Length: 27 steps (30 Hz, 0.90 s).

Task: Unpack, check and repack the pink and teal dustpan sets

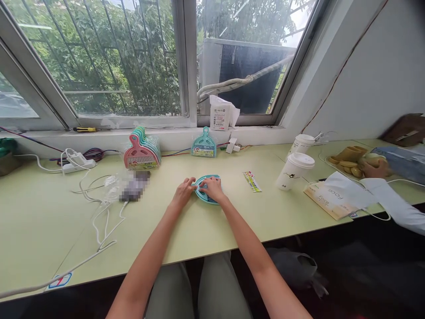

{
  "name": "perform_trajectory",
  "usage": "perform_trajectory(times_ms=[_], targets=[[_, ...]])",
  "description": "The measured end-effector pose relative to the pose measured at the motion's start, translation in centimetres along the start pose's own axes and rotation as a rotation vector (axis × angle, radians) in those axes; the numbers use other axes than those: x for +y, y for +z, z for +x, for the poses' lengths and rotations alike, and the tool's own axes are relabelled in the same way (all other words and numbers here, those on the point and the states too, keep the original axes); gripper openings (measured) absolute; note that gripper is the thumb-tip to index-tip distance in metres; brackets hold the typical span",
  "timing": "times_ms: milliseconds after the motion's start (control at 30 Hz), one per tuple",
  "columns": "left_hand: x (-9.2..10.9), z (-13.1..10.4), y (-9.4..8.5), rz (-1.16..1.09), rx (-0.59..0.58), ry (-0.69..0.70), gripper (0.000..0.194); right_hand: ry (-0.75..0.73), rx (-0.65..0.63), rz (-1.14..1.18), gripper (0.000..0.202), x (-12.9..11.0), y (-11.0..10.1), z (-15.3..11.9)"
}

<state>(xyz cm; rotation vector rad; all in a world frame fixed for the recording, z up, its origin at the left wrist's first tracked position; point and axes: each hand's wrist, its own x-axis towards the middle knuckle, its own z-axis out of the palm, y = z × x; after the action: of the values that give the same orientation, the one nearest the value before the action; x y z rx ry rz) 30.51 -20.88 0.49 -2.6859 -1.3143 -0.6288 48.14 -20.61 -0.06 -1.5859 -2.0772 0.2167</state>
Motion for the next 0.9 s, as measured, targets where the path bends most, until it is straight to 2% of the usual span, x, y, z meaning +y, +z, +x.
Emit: perform_trajectory(times_ms=[100,167,233,300,333,367,433,500,533,600,700,733,800,833,900], targets=[[0.0,-0.2,0.0,0.005,0.000,0.005,0.035,-0.008,-0.038,-0.003,0.005,0.1,-0.3,-0.1],[0.2,-0.6,0.0,-0.029,0.026,-0.041,0.040,0.002,-0.039,0.031,0.006,0.1,-0.4,-0.3],[0.6,-0.8,0.2,-0.115,0.133,-0.153,0.041,0.059,0.010,0.076,0.009,0.1,-0.5,-0.5],[1.3,-0.6,0.6,-0.291,0.297,-0.335,0.044,0.169,0.130,0.109,0.011,-0.3,-0.5,-0.8],[1.6,-0.4,0.8,-0.427,0.342,-0.425,0.047,0.226,0.210,0.119,0.011,-0.6,-0.4,-0.8],[2.0,-0.1,1.1,-0.587,0.339,-0.492,0.049,0.268,0.291,0.129,0.013,-1.0,-0.2,-0.8],[2.7,0.6,1.7,-0.912,0.204,-0.524,0.050,0.276,0.404,0.161,0.016,-1.8,0.0,-0.7],[3.1,0.9,2.1,-1.134,0.037,-0.499,0.050,0.216,0.416,0.197,0.018,-2.1,-0.1,-0.4],[3.0,1.0,2.2,-1.189,0.005,-0.516,0.050,0.208,0.413,0.203,0.019,-1.9,-0.3,-0.3],[2.4,0.8,2.1,-1.233,0.023,-0.640,0.048,0.268,0.439,0.181,0.021,-0.3,-1.3,-0.1],[0.7,0.4,1.5,-1.290,0.134,-0.864,0.043,0.487,0.552,0.100,0.031,4.3,-3.4,-0.6],[0.1,0.2,1.3,-1.323,0.177,-0.909,0.041,0.610,0.574,0.023,0.035,6.0,-3.9,-0.9],[-0.9,0.1,0.9,-1.384,0.276,-0.955,0.038,0.789,0.486,-0.063,0.042,8.6,-4.4,-1.4],[-1.4,0.1,0.7,-1.403,0.318,-0.965,0.036,0.819,0.426,-0.089,0.043,9.4,-4.3,-1.5],[-2.0,0.0,0.5,-1.428,0.378,-0.975,0.035,0.726,0.307,-0.093,0.039,9.5,-3.7,-1.4]])
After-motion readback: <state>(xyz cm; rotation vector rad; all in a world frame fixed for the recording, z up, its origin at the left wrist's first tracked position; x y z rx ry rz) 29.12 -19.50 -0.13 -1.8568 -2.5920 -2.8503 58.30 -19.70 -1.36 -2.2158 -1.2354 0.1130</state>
